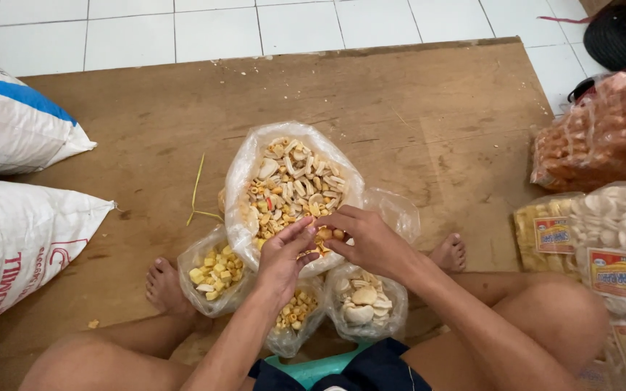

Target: Sorting various types of crackers from a large central bag into smaller individual bags by hand.

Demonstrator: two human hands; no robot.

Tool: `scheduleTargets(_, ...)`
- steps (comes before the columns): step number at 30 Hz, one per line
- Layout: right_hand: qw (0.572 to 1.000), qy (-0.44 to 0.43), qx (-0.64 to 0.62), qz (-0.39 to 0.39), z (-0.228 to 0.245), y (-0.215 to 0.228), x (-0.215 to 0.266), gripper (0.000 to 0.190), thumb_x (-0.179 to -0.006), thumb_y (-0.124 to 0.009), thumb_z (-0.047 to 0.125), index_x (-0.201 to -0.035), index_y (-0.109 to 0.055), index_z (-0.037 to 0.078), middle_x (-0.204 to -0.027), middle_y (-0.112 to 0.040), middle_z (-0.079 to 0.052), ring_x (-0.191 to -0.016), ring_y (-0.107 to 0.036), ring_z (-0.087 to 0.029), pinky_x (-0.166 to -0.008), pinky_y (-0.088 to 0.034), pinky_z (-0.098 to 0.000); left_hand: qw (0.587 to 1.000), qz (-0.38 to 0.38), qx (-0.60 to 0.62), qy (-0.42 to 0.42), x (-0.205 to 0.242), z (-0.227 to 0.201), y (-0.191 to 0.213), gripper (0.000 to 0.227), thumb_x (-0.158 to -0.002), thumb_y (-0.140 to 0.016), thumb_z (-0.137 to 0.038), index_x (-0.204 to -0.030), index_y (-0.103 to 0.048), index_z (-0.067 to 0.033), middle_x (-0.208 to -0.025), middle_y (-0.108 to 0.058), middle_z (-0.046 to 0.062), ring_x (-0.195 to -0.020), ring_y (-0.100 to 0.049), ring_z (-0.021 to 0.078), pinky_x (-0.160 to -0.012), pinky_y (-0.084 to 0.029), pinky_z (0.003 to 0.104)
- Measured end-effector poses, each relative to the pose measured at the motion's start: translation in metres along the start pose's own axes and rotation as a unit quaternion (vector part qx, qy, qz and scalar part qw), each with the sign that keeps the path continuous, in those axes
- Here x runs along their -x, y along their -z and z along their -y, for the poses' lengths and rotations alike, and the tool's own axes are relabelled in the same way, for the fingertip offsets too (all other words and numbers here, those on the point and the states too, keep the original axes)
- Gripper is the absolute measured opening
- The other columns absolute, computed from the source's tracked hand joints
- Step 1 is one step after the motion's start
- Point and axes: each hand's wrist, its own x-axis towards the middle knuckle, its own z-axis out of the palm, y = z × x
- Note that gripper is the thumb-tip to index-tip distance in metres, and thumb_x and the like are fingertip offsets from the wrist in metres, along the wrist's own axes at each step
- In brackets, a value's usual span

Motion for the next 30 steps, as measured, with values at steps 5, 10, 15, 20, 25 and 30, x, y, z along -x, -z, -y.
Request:
scheduleTargets(5, 1.000, -0.011, 0.009, 0.017, -0.002, 0.000, -0.001, 0.036, -0.083, -0.079, 0.007, -0.119, -0.073, 0.006, -0.095, -0.069, -0.019, -0.084, -0.073, -0.035, -0.070, -0.064, -0.0363, 1.000, 0.006, 0.001, -0.007, 0.001, -0.005, -0.002, 0.054, -0.083, -0.082, -0.007, -0.134, -0.066, 0.0002, -0.095, -0.061, 0.004, -0.077, -0.069, 0.0178, -0.072, -0.064, 0.034)
scheduleTargets(10, 0.999, -0.013, 0.008, 0.035, -0.013, -0.005, -0.004, 0.041, -0.083, -0.079, 0.007, -0.123, -0.072, 0.006, -0.097, -0.068, -0.021, -0.086, -0.072, -0.036, -0.069, -0.064, -0.0368, 0.999, 0.022, 0.020, -0.016, -0.014, 0.013, 0.010, 0.050, -0.083, -0.082, -0.005, -0.130, -0.067, 0.0014, -0.096, -0.063, 0.004, -0.080, -0.073, 0.0198, -0.070, -0.065, 0.034)
scheduleTargets(15, 0.997, -0.017, 0.025, 0.070, -0.008, -0.007, -0.005, 0.050, -0.084, -0.076, 0.004, -0.133, -0.067, 0.008, -0.095, -0.067, -0.024, -0.087, -0.071, -0.041, -0.071, -0.064, -0.0409, 0.999, 0.031, 0.031, -0.023, -0.026, 0.023, 0.011, 0.048, -0.078, -0.085, -0.002, -0.123, -0.069, -0.0004, -0.097, -0.067, 0.005, -0.083, -0.075, 0.0211, -0.070, -0.066, 0.035)
scheduleTargets(20, 0.992, -0.042, 0.060, 0.102, -0.016, -0.011, -0.004, 0.049, -0.084, -0.076, 0.008, -0.132, -0.068, 0.015, -0.093, -0.067, -0.019, -0.085, -0.072, -0.037, -0.069, -0.064, -0.0397, 0.999, 0.048, -0.010, -0.015, -0.016, 0.020, 0.006, 0.044, -0.075, -0.087, -0.004, -0.116, -0.071, -0.0034, -0.092, -0.067, 0.004, -0.078, -0.073, 0.0181, -0.067, -0.064, 0.033)
scheduleTargets(25, 0.990, -0.081, 0.056, 0.102, -0.013, -0.005, -0.004, 0.045, -0.084, -0.078, 0.010, -0.128, -0.070, 0.018, -0.092, -0.068, -0.015, -0.083, -0.072, -0.031, -0.068, -0.064, -0.0330, 0.999, 0.050, -0.005, -0.016, -0.009, 0.004, 0.005, 0.048, -0.080, -0.085, -0.016, -0.123, -0.065, -0.0057, -0.095, -0.066, 0.001, -0.082, -0.071, 0.0145, -0.067, -0.064, 0.032)
scheduleTargets(30, 0.987, -0.103, 0.029, 0.120, 0.001, -0.003, -0.003, 0.050, -0.082, -0.078, 0.004, -0.130, -0.068, 0.012, -0.094, -0.068, -0.020, -0.087, -0.071, -0.034, -0.071, -0.066, -0.0369, 1.000, 0.015, -0.006, 0.017, -0.014, -0.014, 0.017, 0.033, -0.090, -0.072, -0.021, -0.121, -0.064, -0.0099, -0.100, -0.064, 0.002, -0.089, -0.069, 0.0162, -0.073, -0.062, 0.035)
